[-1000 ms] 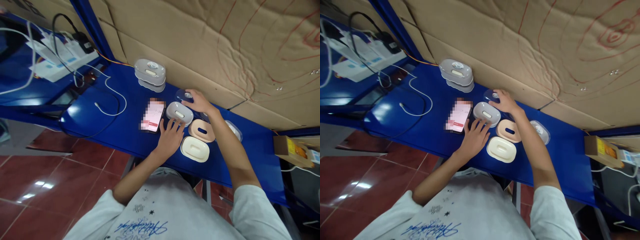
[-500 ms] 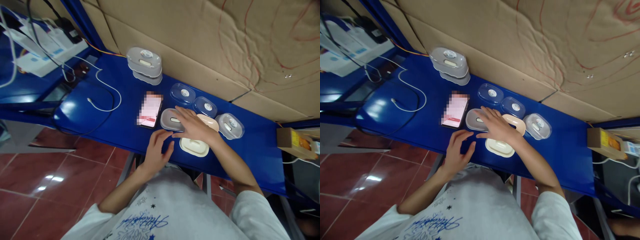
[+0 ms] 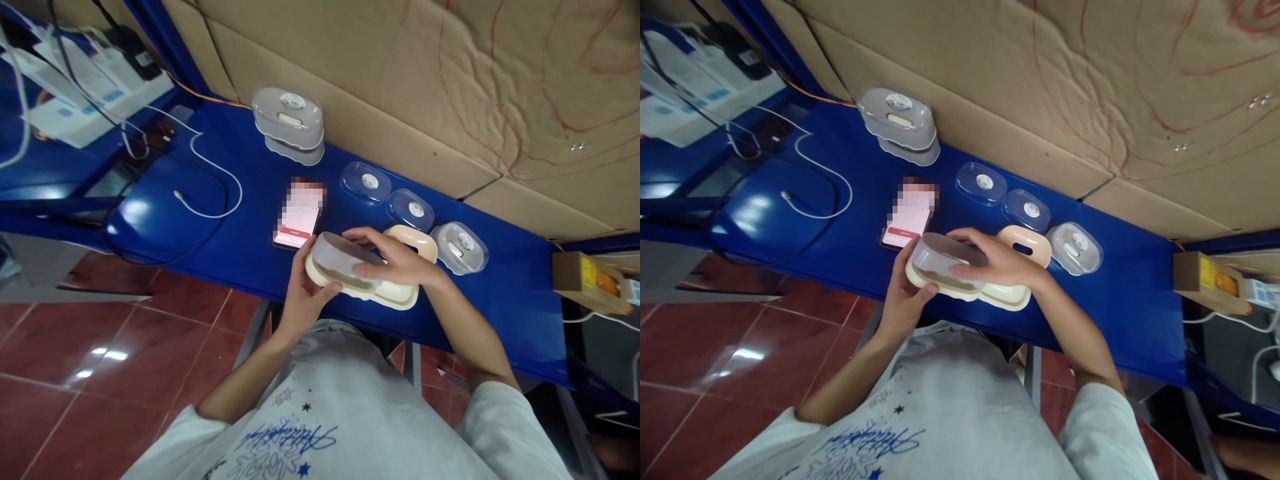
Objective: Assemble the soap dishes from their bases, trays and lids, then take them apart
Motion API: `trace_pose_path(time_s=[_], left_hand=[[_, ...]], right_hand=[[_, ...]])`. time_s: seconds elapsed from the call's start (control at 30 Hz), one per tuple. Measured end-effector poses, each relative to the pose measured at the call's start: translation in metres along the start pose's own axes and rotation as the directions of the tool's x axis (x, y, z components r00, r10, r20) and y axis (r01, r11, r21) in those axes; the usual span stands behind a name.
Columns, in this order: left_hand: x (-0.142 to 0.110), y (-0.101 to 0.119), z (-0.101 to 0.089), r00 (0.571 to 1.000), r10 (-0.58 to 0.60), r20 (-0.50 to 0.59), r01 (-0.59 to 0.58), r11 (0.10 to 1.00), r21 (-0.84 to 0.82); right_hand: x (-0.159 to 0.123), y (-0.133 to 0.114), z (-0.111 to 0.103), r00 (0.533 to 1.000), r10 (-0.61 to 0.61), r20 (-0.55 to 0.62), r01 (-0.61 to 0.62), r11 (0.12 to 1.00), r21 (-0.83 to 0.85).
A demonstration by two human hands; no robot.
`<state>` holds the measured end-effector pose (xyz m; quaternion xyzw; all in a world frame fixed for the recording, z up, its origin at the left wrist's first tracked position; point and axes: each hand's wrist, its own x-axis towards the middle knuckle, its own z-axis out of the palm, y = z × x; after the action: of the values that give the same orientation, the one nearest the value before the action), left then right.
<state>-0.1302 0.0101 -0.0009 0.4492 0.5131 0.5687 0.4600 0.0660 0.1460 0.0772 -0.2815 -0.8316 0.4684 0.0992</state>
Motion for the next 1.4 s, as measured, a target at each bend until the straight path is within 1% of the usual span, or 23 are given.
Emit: trace_pose_path(time_s=[0.07,0.17,0.23,0.3,0.37,0.47,0.53,0.6,0.67,0.7,0.77,0.83,0.9,1.0,1.07,1.13,1.17,1.2,1.23,1.3,1.33,1.37,1.4], left_hand=[[-0.004,-0.002,-0.005,0.999,-0.007,0.033,0.005,0.998,0.058],[-0.009,-0.003,-0.018,0.992,-0.017,0.124,-0.002,0.988,0.156],[-0.011,0.0,-0.029,0.982,-0.032,0.188,-0.026,0.954,0.299],[-0.011,0.006,-0.04,0.968,-0.035,0.248,-0.094,0.868,0.487],[-0.01,0.014,-0.05,0.952,-0.019,0.307,-0.19,0.75,0.633],[-0.008,0.022,-0.061,0.926,0.03,0.376,-0.326,0.565,0.758],[-0.006,0.024,-0.067,0.913,0.068,0.402,-0.385,0.473,0.792],[-0.005,0.024,-0.074,0.899,0.098,0.428,-0.425,0.438,0.792],[-0.002,0.022,-0.078,0.885,0.103,0.454,-0.448,0.449,0.773],[-0.001,0.022,-0.078,0.88,0.098,0.464,-0.453,0.46,0.763],[0.001,0.021,-0.075,0.873,0.092,0.479,-0.463,0.464,0.755],[0.003,0.021,-0.068,0.868,0.098,0.487,-0.477,0.44,0.761],[0.004,0.021,-0.058,0.863,0.114,0.492,-0.493,0.403,0.771],[0.005,0.025,-0.047,0.867,0.132,0.481,-0.494,0.358,0.792],[0.004,0.029,-0.041,0.866,0.138,0.481,-0.497,0.345,0.796],[0.002,0.033,-0.032,0.859,0.158,0.487,-0.508,0.373,0.776],[0.0,0.035,-0.026,0.856,0.17,0.488,-0.511,0.417,0.752],[-0.002,0.036,-0.017,0.856,0.175,0.487,-0.505,0.485,0.714],[-0.004,0.037,-0.006,0.862,0.169,0.478,-0.48,0.58,0.658],[-0.006,0.037,0.021,0.885,0.09,0.456,-0.329,0.815,0.478],[-0.006,0.035,0.036,0.897,0.064,0.438,-0.237,0.905,0.352],[-0.006,0.033,0.051,0.903,0.028,0.429,-0.138,0.964,0.227],[-0.004,0.031,0.066,0.893,0.001,0.449,-0.055,0.993,0.106]], right_hand=[[0.006,0.007,-0.007,0.998,0.012,-0.061,-0.013,1.0,-0.014],[0.019,0.018,-0.013,0.98,0.0,-0.201,-0.045,0.974,-0.222],[0.028,0.025,-0.012,0.975,-0.01,-0.223,-0.068,0.939,-0.337],[0.035,0.033,-0.009,0.979,0.001,-0.202,-0.085,0.91,-0.407],[0.039,0.039,-0.006,0.982,0.017,-0.186,-0.101,0.887,-0.451],[0.037,0.043,-0.004,0.985,0.036,-0.166,-0.11,0.88,-0.462],[0.03,0.04,-0.003,0.987,0.037,-0.156,-0.106,0.882,-0.459],[0.016,0.033,-0.005,0.983,0.019,-0.181,-0.102,0.88,-0.463],[-0.008,0.027,-0.011,0.965,0.001,-0.263,-0.129,0.873,-0.471],[-0.023,0.026,-0.015,0.947,0.002,-0.323,-0.162,0.867,-0.472],[-0.058,0.03,-0.026,0.885,0.019,-0.465,-0.264,0.843,-0.468],[-0.095,0.043,-0.039,0.806,0.051,-0.59,-0.387,0.799,-0.46],[-0.129,0.064,-0.052,0.751,0.122,-0.649,-0.506,0.739,-0.446],[-0.162,0.097,-0.066,0.721,0.285,-0.631,-0.617,0.679,-0.398],[-0.173,0.111,-0.072,0.723,0.32,-0.612,-0.615,0.701,-0.36],[-0.18,0.115,-0.074,0.723,0.296,-0.624,-0.584,0.745,-0.323],[-0.183,0.114,-0.075,0.713,0.287,-0.639,-0.572,0.766,-0.294],[-0.186,0.11,-0.074,0.7,0.29,-0.652,-0.564,0.785,-0.256],[-0.19,0.103,-0.073,0.686,0.301,-0.662,-0.558,0.802,-0.214],[-0.198,0.085,-0.067,0.678,0.314,-0.664,-0.527,0.838,-0.142],[-0.202,0.074,-0.062,0.69,0.308,-0.654,-0.497,0.859,-0.12],[-0.204,0.062,-0.056,0.714,0.292,-0.637,-0.457,0.883,-0.108],[-0.204,0.049,-0.049,0.747,0.272,-0.607,-0.413,0.905,-0.103]])
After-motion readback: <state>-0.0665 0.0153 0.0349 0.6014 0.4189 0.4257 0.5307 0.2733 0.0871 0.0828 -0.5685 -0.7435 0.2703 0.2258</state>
